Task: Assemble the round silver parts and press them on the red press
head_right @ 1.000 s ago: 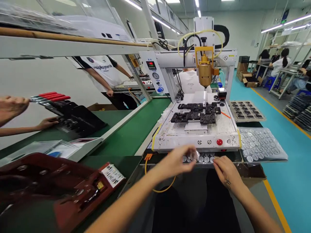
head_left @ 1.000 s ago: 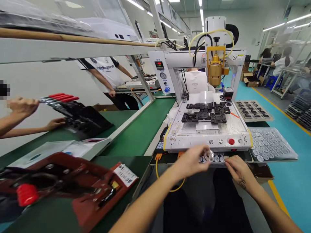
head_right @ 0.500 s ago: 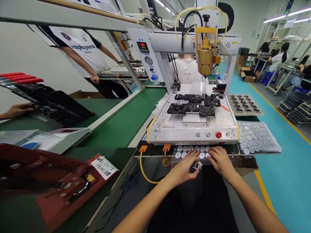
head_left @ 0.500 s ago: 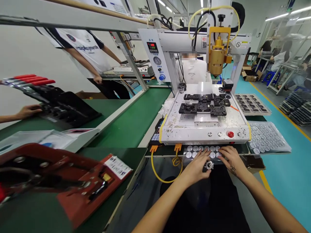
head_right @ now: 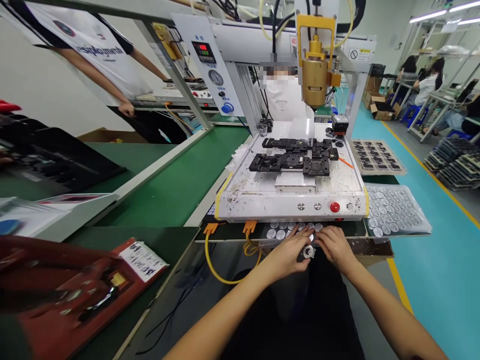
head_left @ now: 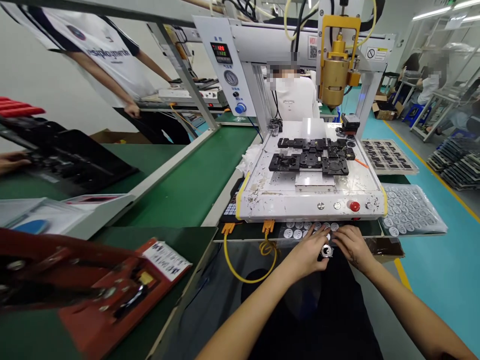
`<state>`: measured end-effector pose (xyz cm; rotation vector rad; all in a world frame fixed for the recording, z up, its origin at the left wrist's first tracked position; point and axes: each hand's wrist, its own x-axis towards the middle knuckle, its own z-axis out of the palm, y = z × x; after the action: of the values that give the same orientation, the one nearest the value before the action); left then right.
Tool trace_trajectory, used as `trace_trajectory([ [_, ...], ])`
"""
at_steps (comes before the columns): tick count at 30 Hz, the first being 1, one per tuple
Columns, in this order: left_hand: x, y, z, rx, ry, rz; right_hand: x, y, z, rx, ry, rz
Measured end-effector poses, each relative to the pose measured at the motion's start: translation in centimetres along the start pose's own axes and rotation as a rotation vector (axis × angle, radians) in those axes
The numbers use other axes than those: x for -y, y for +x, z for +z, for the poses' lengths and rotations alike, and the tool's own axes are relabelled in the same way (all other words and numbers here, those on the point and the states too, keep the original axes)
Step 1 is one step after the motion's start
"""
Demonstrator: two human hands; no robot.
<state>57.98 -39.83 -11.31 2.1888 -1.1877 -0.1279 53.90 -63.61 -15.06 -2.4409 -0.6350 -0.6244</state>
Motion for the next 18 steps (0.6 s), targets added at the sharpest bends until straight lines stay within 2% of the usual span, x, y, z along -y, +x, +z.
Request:
trace_trajectory([
  [3, 0.0, -0.1, -0.1, 0.016, -0.023, -0.009, 0.5, -1.7, 0.3, -0.046, 0.077, -0.028],
  [7, 0.4, 0.5, -0.1, 0.016, -0.046, -0.039, 2.0, -4.0, -1.2, -0.094, 0.159, 0.026],
  [12, 0.6, 2.0, -0.4, -0.011, -0.055, -0.105, 3.5, -4.2, -4.0, -0.2, 0.227, 0.309],
  [18, -0.2, 1.2, -0.5, -0.086, -0.077, -0.073, 5.3, -1.8, -6.0, -0.172, 0.421, 0.601],
])
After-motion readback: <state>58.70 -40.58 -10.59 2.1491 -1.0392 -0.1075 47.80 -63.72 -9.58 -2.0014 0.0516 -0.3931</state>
